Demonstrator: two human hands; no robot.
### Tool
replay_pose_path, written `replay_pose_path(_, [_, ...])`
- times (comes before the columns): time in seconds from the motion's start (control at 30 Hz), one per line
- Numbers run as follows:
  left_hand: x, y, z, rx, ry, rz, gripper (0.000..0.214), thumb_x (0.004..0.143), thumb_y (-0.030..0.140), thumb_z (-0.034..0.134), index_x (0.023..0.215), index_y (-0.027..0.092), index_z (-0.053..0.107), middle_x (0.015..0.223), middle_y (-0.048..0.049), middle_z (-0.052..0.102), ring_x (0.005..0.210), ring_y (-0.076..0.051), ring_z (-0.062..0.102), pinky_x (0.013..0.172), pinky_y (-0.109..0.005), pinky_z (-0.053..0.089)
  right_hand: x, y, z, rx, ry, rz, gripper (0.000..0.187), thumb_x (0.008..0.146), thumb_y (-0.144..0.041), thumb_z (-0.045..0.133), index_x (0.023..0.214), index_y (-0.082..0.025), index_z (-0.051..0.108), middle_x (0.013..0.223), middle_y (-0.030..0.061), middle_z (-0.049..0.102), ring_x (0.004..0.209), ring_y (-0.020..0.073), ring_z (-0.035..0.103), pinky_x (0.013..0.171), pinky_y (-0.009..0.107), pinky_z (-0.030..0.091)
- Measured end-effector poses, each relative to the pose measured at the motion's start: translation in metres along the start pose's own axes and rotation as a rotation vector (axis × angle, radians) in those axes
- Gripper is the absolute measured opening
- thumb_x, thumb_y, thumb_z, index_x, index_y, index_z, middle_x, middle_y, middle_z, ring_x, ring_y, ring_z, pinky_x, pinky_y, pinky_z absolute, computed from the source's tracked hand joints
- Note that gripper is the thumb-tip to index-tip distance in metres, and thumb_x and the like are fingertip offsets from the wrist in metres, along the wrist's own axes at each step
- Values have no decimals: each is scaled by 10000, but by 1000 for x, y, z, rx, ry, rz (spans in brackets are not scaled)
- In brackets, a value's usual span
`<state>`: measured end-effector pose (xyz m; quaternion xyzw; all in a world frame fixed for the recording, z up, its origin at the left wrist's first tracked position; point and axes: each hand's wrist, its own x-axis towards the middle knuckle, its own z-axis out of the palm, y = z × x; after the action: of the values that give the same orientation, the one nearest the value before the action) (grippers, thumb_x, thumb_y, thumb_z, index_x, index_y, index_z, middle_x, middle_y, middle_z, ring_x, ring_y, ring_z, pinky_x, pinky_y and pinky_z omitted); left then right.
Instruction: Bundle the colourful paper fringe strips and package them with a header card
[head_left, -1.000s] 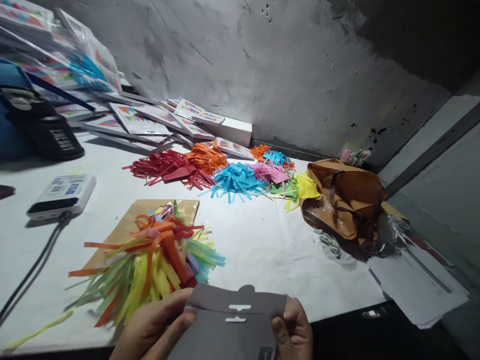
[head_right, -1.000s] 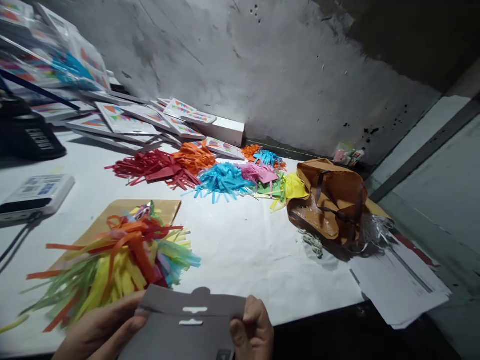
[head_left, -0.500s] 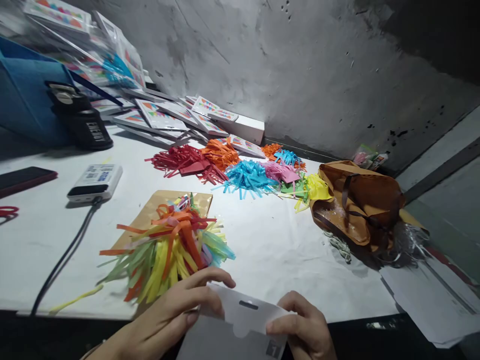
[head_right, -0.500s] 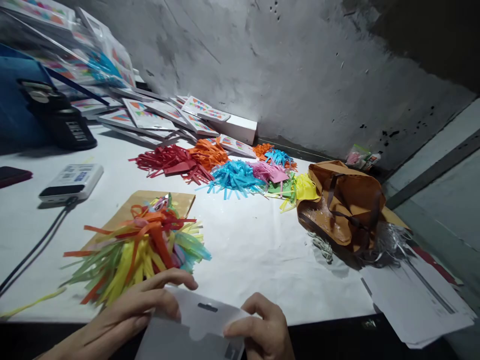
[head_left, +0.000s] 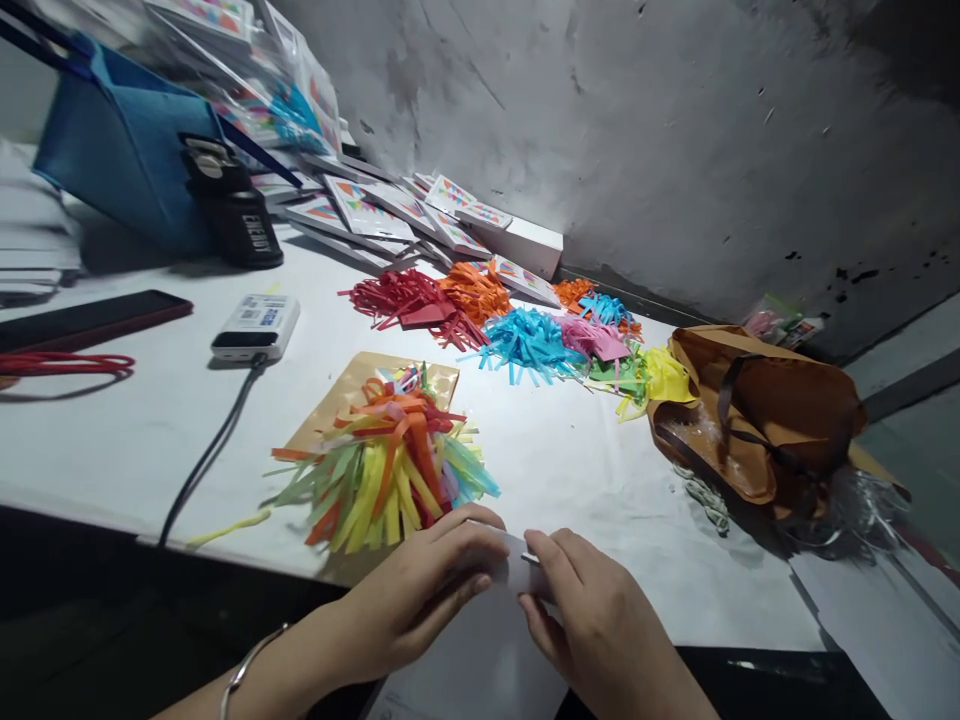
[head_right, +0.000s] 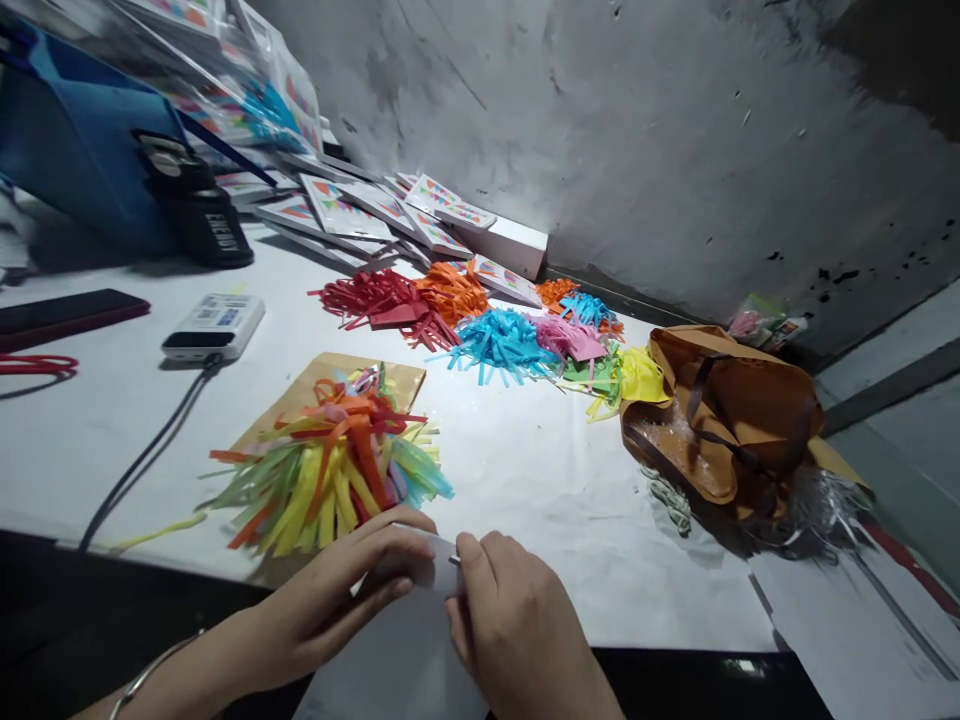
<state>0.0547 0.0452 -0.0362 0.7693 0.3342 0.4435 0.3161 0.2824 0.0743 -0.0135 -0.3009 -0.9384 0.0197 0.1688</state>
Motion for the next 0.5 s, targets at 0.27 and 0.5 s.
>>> replay_pose_path(0.27, [2, -3, 2, -47, -9, -55, 198, 1018, 144, 472, 1175, 214, 571, 1116, -75, 611, 1065, -203, 607, 941, -308, 501, 4, 11, -6, 223, -125, 83, 355, 932, -115, 523, 1269, -215, 477, 1008, 70, 650, 846, 250, 684, 695, 374, 580])
replay_pose_path(0.5, [3, -4, 7, -46, 9, -104, 194, 1022, 212, 493, 1202, 207, 566, 1136, -89, 620, 1060, -220, 607, 935, -341, 505, 3, 16, -3, 227, -132, 90, 336, 961, -125, 490, 1288, -203, 480, 1062, 94, 664, 897, 261, 689, 718, 373, 555])
